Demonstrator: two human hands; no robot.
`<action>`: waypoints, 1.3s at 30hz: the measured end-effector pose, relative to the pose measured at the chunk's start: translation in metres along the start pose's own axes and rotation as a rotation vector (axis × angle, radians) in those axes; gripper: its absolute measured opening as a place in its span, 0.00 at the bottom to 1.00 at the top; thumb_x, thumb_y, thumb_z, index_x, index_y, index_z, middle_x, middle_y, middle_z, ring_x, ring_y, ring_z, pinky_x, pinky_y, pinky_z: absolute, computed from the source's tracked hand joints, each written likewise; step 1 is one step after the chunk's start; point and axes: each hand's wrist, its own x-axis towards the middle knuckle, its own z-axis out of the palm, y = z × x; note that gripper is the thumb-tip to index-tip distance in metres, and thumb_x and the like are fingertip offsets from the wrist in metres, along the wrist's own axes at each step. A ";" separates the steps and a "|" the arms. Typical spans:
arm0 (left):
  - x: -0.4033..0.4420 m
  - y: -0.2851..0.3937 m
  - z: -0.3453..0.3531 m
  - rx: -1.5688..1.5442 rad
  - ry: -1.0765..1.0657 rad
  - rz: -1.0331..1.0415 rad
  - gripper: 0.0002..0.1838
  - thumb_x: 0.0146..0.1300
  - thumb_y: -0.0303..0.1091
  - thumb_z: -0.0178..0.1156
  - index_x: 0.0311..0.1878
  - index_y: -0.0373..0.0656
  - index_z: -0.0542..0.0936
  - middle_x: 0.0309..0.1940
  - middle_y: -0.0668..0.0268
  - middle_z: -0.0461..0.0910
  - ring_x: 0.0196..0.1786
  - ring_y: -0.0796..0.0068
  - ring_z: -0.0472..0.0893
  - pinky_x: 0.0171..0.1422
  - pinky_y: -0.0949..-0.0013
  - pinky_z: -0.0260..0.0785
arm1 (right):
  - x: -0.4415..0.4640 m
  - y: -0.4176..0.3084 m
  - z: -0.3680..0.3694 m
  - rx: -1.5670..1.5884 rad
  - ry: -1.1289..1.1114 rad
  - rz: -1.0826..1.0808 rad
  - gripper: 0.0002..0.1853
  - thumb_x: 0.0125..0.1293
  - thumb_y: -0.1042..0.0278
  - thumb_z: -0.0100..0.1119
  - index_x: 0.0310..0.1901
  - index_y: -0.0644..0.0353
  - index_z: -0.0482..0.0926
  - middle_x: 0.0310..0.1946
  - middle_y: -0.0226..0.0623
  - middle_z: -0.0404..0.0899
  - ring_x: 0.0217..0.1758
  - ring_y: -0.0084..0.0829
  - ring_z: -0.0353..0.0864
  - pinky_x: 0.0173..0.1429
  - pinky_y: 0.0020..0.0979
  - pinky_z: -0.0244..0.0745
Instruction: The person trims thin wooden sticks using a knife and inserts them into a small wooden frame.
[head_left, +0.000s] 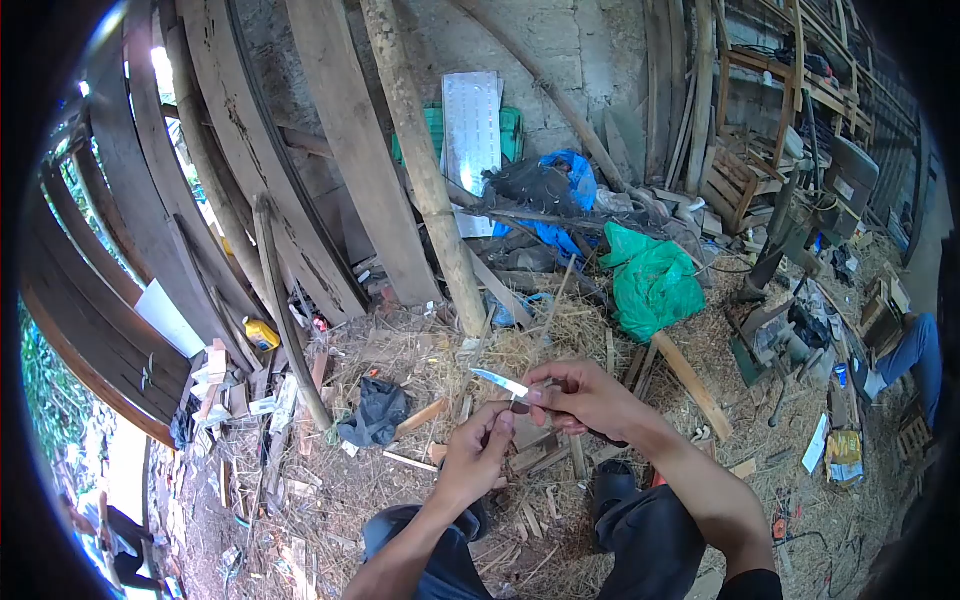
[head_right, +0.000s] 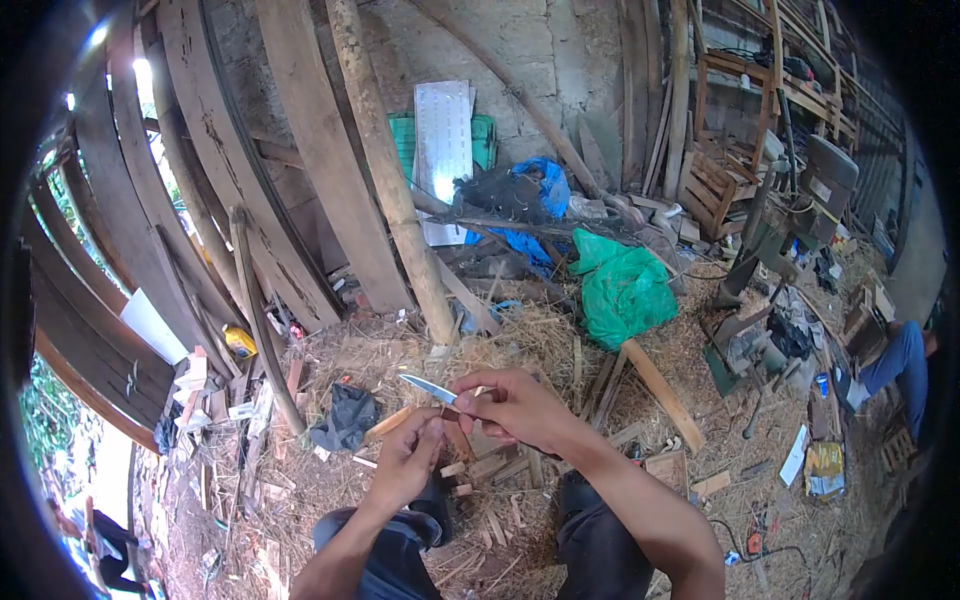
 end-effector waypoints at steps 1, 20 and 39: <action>0.000 0.000 0.000 0.000 0.000 -0.001 0.10 0.73 0.32 0.48 0.49 0.39 0.76 0.20 0.75 0.65 0.25 0.88 0.63 0.29 0.78 0.56 | -0.001 0.000 0.001 -0.006 -0.012 0.013 0.13 0.70 0.69 0.55 0.51 0.67 0.74 0.26 0.31 0.78 0.18 0.13 0.62 0.19 0.19 0.54; 0.004 -0.009 0.001 -0.329 -0.010 -0.152 0.07 0.68 0.29 0.54 0.42 0.36 0.77 0.22 0.64 0.74 0.22 0.82 0.70 0.26 0.74 0.61 | 0.007 0.011 0.008 -0.050 0.040 0.035 0.08 0.69 0.67 0.58 0.40 0.63 0.76 0.27 0.30 0.79 0.19 0.12 0.63 0.20 0.18 0.52; -0.002 -0.005 -0.023 -0.079 0.121 -0.076 0.09 0.73 0.34 0.49 0.42 0.39 0.77 0.20 0.72 0.70 0.23 0.85 0.66 0.27 0.76 0.58 | -0.011 0.009 -0.033 -0.044 0.516 -0.237 0.12 0.71 0.62 0.52 0.40 0.63 0.77 0.23 0.26 0.74 0.18 0.14 0.65 0.21 0.18 0.59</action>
